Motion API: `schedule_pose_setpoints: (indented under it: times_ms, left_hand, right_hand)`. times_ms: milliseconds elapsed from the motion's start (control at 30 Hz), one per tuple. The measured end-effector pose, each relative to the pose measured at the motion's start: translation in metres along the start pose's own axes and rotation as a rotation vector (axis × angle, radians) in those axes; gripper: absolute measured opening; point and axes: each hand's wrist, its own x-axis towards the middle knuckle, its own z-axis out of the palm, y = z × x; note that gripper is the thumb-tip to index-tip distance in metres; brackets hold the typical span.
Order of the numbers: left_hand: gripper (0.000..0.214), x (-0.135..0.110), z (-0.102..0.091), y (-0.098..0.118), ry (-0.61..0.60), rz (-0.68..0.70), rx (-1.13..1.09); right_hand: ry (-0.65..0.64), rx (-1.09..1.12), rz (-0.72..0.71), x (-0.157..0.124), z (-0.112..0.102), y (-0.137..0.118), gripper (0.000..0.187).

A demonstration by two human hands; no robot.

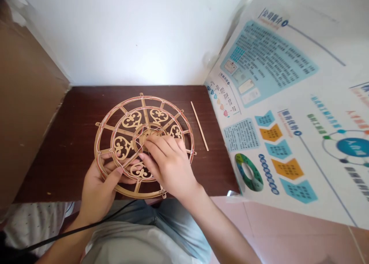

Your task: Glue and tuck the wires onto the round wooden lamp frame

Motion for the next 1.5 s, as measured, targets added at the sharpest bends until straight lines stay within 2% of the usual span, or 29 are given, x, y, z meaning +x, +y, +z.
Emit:
schedule_pose_setpoints:
  times_ms: [533, 767, 1033, 1167, 1500]
  left_hand:
    - [0.053, 0.002, 0.002, 0.002, 0.003, -0.034, -0.025]
    - [0.052, 0.002, 0.0, -0.001, 0.014, -0.034, -0.013]
    - [0.049, 0.001, 0.001, 0.002, 0.007, -0.042, 0.013]
    - [0.048, -0.001, 0.001, 0.004, -0.002, -0.059, 0.014]
    - [0.048, 0.0, 0.0, 0.007, -0.052, -0.095, -0.008]
  right_hand:
    - [-0.078, -0.042, -0.061, -0.002, -0.004, 0.001, 0.031]
    - [-0.109, 0.025, -0.013, -0.001, -0.004, 0.003, 0.032]
    - [-0.062, 0.076, -0.01, -0.002, -0.005, 0.004, 0.028]
    - [-0.134, 0.125, -0.065, 0.0, -0.011, 0.009, 0.028]
    - [-0.325, 0.07, -0.263, 0.015, -0.041, 0.026, 0.036]
